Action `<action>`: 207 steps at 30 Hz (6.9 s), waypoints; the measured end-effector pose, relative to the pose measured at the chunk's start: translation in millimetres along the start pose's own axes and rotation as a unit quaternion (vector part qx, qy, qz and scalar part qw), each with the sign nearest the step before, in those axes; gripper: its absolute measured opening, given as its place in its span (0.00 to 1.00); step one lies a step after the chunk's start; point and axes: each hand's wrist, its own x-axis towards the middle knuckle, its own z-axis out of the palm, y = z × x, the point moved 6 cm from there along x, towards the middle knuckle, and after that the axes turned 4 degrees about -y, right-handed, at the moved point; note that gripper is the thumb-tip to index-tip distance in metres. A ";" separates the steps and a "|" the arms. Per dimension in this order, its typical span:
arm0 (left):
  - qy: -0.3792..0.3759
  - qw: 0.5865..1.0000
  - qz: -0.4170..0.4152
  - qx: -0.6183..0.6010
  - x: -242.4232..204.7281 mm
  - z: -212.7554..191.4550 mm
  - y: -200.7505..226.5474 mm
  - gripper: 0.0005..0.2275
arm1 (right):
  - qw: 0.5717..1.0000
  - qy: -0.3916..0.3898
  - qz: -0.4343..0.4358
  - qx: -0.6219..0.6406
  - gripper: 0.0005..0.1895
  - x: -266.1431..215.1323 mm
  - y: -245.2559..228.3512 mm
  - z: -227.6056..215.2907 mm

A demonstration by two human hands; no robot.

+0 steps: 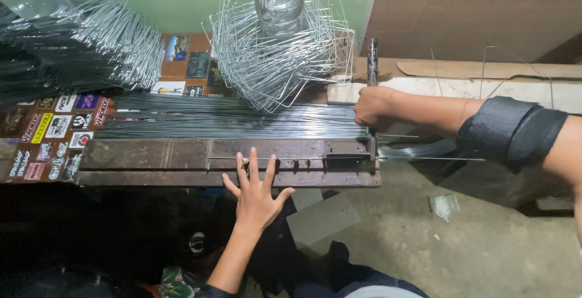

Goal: The person bends metal wire into rectangular shapes using a manual jig.

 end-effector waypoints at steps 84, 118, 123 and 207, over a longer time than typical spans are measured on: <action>-0.050 0.999 -0.005 -0.012 0.2 0.6 -3.2 0.35 | 0.723 -0.047 0.351 0.593 0.18 -42.0 -83.4 149.9; -0.074 0.997 -0.002 -0.008 2.5 -5.2 -1.7 0.35 | 0.749 0.207 0.490 0.394 0.10 -119.4 -137.1 73.9; -0.074 0.997 0.006 -0.010 0.5 -5.0 -3.3 0.35 | 0.677 0.241 0.459 0.522 0.13 -122.1 -163.4 80.8; -0.149 0.931 -0.029 -0.332 -84.0 11.1 50.8 0.27 | 0.757 0.282 0.412 0.422 0.13 -121.9 -95.3 89.4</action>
